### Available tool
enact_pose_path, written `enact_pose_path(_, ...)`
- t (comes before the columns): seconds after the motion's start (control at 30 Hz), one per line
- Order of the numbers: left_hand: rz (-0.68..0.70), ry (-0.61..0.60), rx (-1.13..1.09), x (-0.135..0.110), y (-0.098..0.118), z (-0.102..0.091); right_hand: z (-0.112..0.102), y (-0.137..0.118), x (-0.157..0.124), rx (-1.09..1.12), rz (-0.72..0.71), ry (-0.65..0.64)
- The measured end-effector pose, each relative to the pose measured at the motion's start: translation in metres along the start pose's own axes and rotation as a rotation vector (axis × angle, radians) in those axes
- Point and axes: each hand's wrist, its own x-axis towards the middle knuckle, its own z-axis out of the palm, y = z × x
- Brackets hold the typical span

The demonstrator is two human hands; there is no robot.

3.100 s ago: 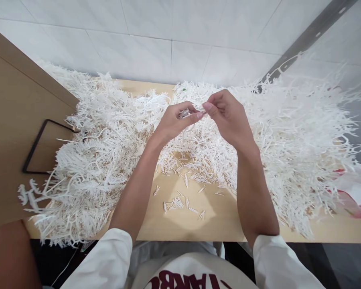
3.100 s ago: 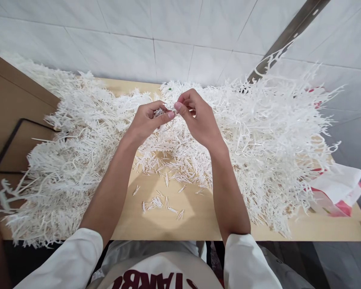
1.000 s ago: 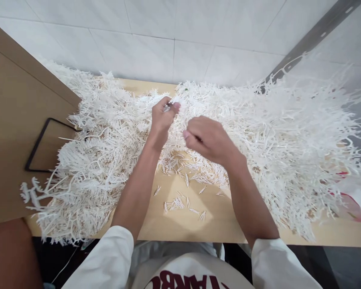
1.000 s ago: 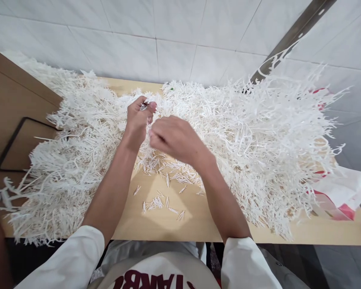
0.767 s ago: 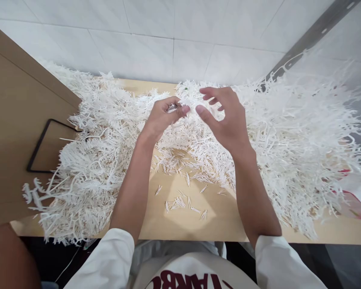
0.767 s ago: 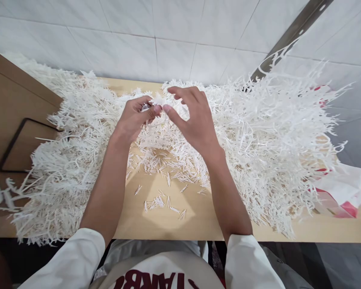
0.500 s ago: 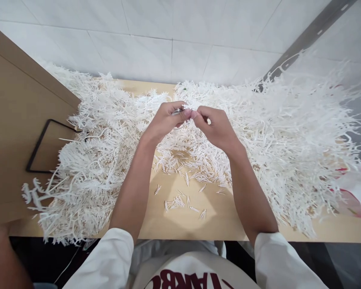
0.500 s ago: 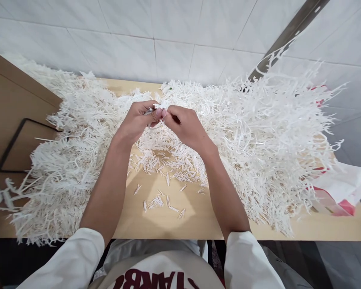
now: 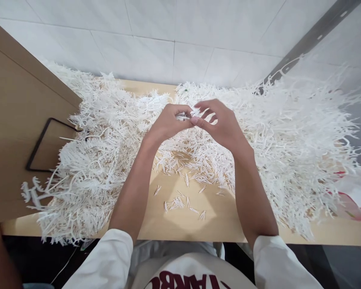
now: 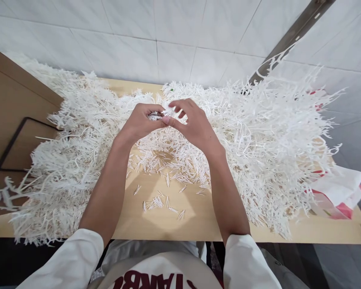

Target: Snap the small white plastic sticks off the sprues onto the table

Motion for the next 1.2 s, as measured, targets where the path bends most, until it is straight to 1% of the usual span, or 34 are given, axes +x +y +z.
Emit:
enact_pose_path(0.07,-0.020,-0.055,0.010,-0.001,0.003,0.001,0.001,0.003,0.000,-0.012,-0.007,-0.058)
enact_pose_path(0.13,-0.036,-0.072,0.005,-0.001,0.003,0.001,0.001,0.003,0.000,-0.047,-0.010,-0.025)
enact_pose_path(0.2,-0.034,-0.058,-0.024,0.000,0.000,0.003,-0.001,0.003,0.000,-0.067,-0.003,0.014)
enact_pose_path(0.27,-0.024,-0.059,-0.082,0.002,-0.003,0.006,-0.004,0.003,0.001,-0.043,0.032,-0.002)
enact_pose_path(0.33,-0.006,-0.068,-0.135,0.004,-0.006,0.009,-0.006,0.002,0.001,0.015,0.095,-0.049)
enact_pose_path(0.4,0.039,-0.040,-0.122,0.006,-0.008,0.012,-0.006,-0.001,0.000,0.066,0.142,-0.073)
enact_pose_path(0.53,0.164,0.107,0.108,0.007,-0.009,0.016,-0.006,-0.011,-0.001,0.046,0.148,-0.084)
enact_pose_path(0.63,0.229,0.176,0.315,0.005,-0.008,0.020,-0.010,-0.018,-0.002,-0.004,0.151,-0.126)
enact_pose_path(0.77,0.208,0.200,0.563,0.002,-0.006,0.032,-0.020,-0.020,-0.004,-0.036,0.154,-0.160)
enact_pose_path(0.83,0.188,0.203,0.641,0.001,-0.004,0.037,-0.022,-0.019,-0.005,-0.032,0.164,-0.165)
enact_pose_path(0.9,0.172,0.210,0.676,0.001,-0.003,0.040,-0.023,-0.017,-0.005,-0.016,0.182,-0.130)
enact_pose_path(0.97,0.168,0.193,0.671,0.002,-0.002,0.039,-0.021,-0.012,-0.004,-0.002,0.199,-0.081)
enact_pose_path(1.07,0.198,0.097,0.627,0.002,-0.004,0.030,-0.017,-0.003,-0.001,-0.001,0.192,-0.041)
enact_pose_path(1.2,0.223,0.018,0.553,0.002,-0.006,0.019,-0.012,0.005,0.000,-0.036,0.131,-0.040)
